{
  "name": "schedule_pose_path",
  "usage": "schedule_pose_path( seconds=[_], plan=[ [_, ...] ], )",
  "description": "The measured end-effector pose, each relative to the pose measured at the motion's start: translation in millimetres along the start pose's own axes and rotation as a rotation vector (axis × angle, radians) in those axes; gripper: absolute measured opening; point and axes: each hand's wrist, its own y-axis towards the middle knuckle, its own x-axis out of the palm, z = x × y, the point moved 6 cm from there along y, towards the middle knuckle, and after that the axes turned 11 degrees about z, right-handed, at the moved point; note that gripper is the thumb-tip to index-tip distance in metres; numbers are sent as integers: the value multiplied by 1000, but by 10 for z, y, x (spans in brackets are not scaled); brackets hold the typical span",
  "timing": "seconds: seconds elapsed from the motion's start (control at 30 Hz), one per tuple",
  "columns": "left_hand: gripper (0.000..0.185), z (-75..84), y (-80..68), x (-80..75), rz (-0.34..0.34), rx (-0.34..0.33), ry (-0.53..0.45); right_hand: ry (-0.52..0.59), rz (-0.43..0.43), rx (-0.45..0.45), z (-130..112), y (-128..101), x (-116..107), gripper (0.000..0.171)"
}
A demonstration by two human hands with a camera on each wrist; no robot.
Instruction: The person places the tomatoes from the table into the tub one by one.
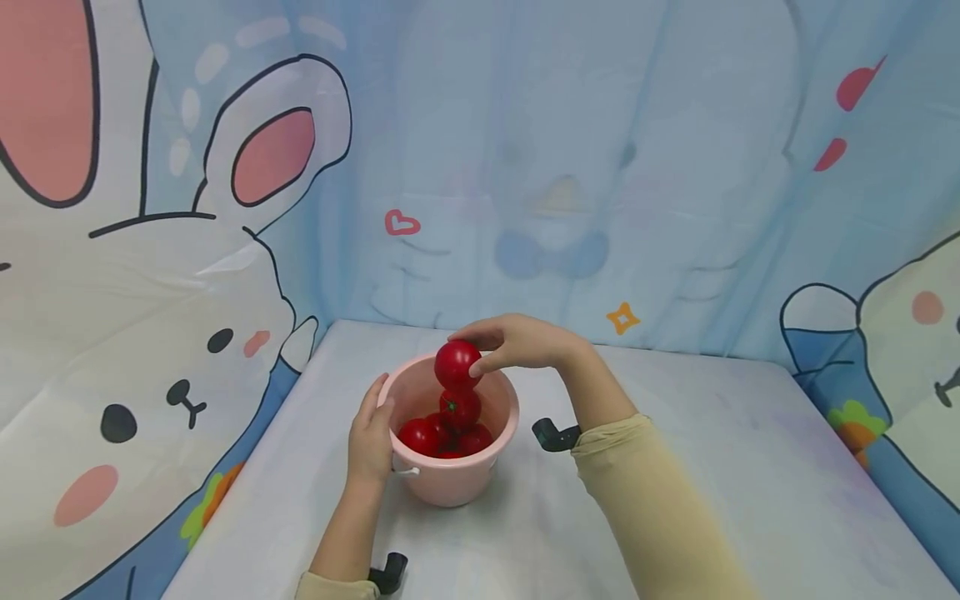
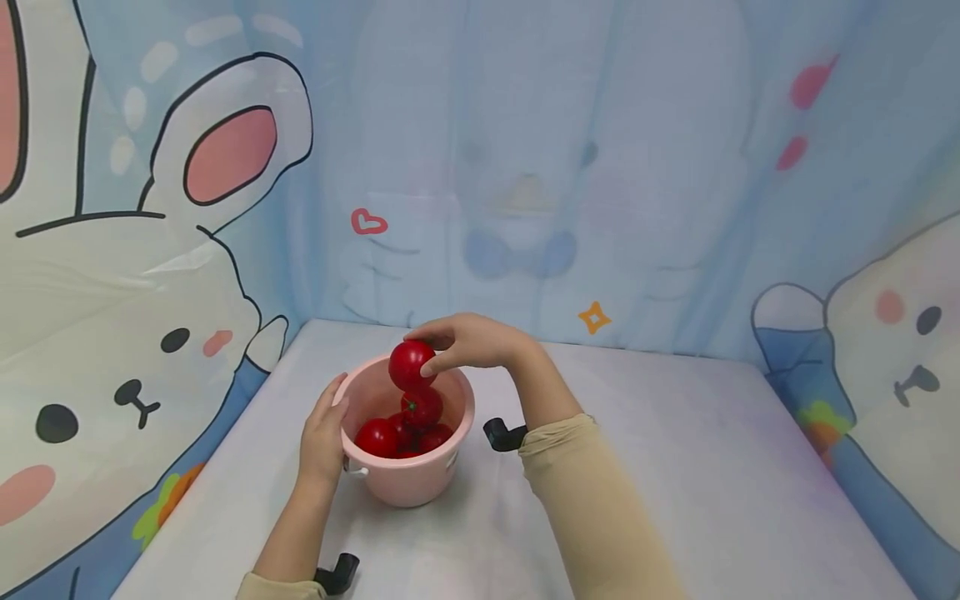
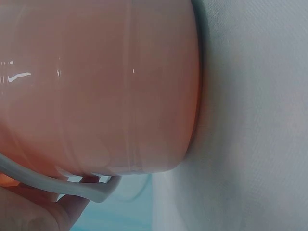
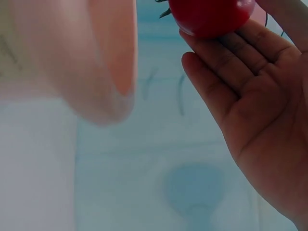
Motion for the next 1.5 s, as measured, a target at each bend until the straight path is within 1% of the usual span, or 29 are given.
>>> schedule_pose_path(
  seconds=[0.1, 0.23, 0.33, 0.6, 0.7, 0.8, 0.9, 1.03, 1.13, 1.2, 1.4, 1.5],
  plan=[
    [47, 1, -2, 9, 3, -5, -2, -28, -19, -8, -60, 76, 34, 51],
    [48, 9, -1, 15, 3, -9, -3, -66, -53, 5, -130, 176, 90, 50],
    [48, 17, -2, 20, -5, -8, -9, -74, -90, 13, -173, 246, 151, 49],
    [48, 33, -31, 43, -20, 12, -24, -162, -187, -52, -258, 377, 379, 43],
    [47, 38, -50, 62, -20, 8, -22, -178, -213, -57, -260, 395, 454, 41],
    [47, 45, -64, 76, -20, 8, -18, -193, -217, -50, -241, 411, 504, 40],
    [47, 47, -66, 87, -22, 10, -16, -214, -220, -15, -199, 413, 536, 43],
    [47, 41, -65, 89, -26, 22, -6, -220, -257, 41, -140, 392, 576, 47],
    [47, 36, -68, 86, -26, 26, 4, -215, -280, 58, -114, 370, 596, 47],
    [46, 34, -67, 87, -26, 27, 6, -214, -272, 54, -104, 367, 595, 45],
    [47, 28, -65, 87, -23, 18, 13, -162, -233, 53, -88, 391, 585, 43],
    [47, 21, -61, 87, -20, 11, 18, -180, -230, 62, -80, 371, 567, 44]
  ],
)
